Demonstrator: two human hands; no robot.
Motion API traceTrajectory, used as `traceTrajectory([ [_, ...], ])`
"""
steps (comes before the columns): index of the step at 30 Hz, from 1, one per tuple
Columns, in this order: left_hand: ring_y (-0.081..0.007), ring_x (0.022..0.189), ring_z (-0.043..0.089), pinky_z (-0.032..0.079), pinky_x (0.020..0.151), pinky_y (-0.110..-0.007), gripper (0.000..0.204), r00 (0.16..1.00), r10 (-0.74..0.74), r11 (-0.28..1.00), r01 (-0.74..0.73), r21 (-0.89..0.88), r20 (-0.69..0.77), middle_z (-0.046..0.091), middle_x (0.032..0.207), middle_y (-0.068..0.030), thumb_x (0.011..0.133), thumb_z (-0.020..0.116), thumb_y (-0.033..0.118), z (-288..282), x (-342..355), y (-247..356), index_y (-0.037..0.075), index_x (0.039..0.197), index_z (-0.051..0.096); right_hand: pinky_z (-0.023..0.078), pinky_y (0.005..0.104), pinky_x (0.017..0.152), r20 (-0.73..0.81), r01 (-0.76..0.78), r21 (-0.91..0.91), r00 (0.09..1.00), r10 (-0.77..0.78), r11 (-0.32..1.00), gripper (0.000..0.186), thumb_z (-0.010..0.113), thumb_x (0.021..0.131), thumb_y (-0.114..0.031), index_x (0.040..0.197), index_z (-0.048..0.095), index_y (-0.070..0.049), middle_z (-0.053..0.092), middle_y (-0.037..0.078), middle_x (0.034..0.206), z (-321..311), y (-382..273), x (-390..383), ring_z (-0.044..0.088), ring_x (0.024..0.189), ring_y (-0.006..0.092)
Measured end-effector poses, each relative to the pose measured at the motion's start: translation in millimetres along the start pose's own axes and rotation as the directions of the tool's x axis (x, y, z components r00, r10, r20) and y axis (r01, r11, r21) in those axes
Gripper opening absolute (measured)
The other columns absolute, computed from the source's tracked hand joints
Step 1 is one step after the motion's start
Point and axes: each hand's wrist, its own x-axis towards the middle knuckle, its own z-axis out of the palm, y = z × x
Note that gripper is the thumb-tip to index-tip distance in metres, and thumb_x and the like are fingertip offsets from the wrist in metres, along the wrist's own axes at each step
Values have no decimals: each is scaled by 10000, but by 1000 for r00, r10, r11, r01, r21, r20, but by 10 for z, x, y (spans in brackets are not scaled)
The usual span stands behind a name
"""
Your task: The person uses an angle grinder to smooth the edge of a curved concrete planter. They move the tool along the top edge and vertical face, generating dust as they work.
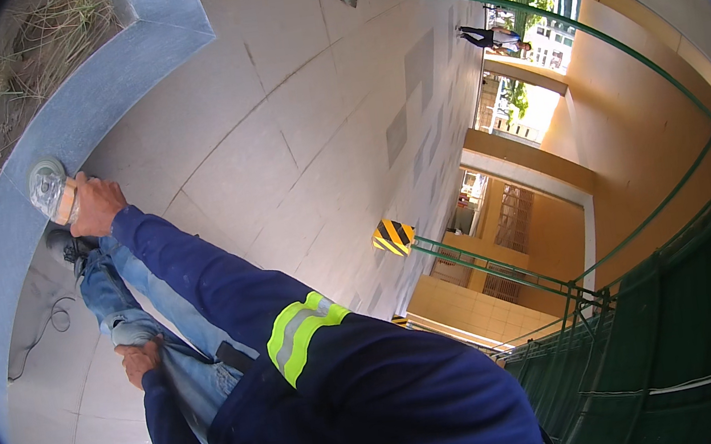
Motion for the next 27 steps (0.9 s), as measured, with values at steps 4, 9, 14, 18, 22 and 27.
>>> traceTrajectory([
  [4,-465,1193,695,565,1013,-503,1041,1000,-20,1000,20,2,-4,689,1265,-322,689,914,579,-143,-85,-86,-8,1378,400,575,518,937,15,48,-37,999,-47,998,756,902,611,-304,1187,537,22,730,286,1056,252,12,-170,721,1017,487],
  [9,-417,1133,726,595,966,-487,1182,994,-104,994,104,15,28,683,1254,-281,672,926,593,-102,-178,43,-37,1485,341,595,513,870,55,-39,-2,998,40,999,818,908,638,-430,1257,565,-19,764,223,1067,-35,290,-356,749,1007,417],
  [14,-429,1191,704,598,987,-516,1354,991,-125,992,126,-11,52,618,1373,-279,685,936,602,-195,-271,88,-31,1637,211,582,513,915,-4,-79,-73,997,79,994,748,906,652,-413,1240,627,-44,766,221,1109,-279,-32,-262,739,1049,427],
  [18,-438,1209,694,588,993,-588,1338,986,-146,988,150,-45,79,612,1384,-277,693,941,566,-269,-319,92,-31,1641,208,574,520,924,94,-43,-111,994,54,993,717,889,666,-398,1218,622,-26,758,250,1107,-210,-210,-275,732,1055,448],
  [22,-447,1214,689,585,979,-626,1310,989,-139,987,143,-78,55,609,1390,-278,705,933,539,-261,-317,57,-36,1637,213,574,515,928,122,-45,-140,991,62,989,704,887,667,-393,1206,624,-26,759,249,1101,-146,-209,-432,735,1052,440],
  [27,-446,1202,693,592,954,-632,1279,991,-127,988,131,-85,49,612,1393,-278,718,917,524,-213,-318,62,-38,1633,221,584,498,913,-16,-116,-70,993,115,991,685,907,668,-391,1178,641,-19,770,229,1065,-180,184,-461,749,1016,427],
])
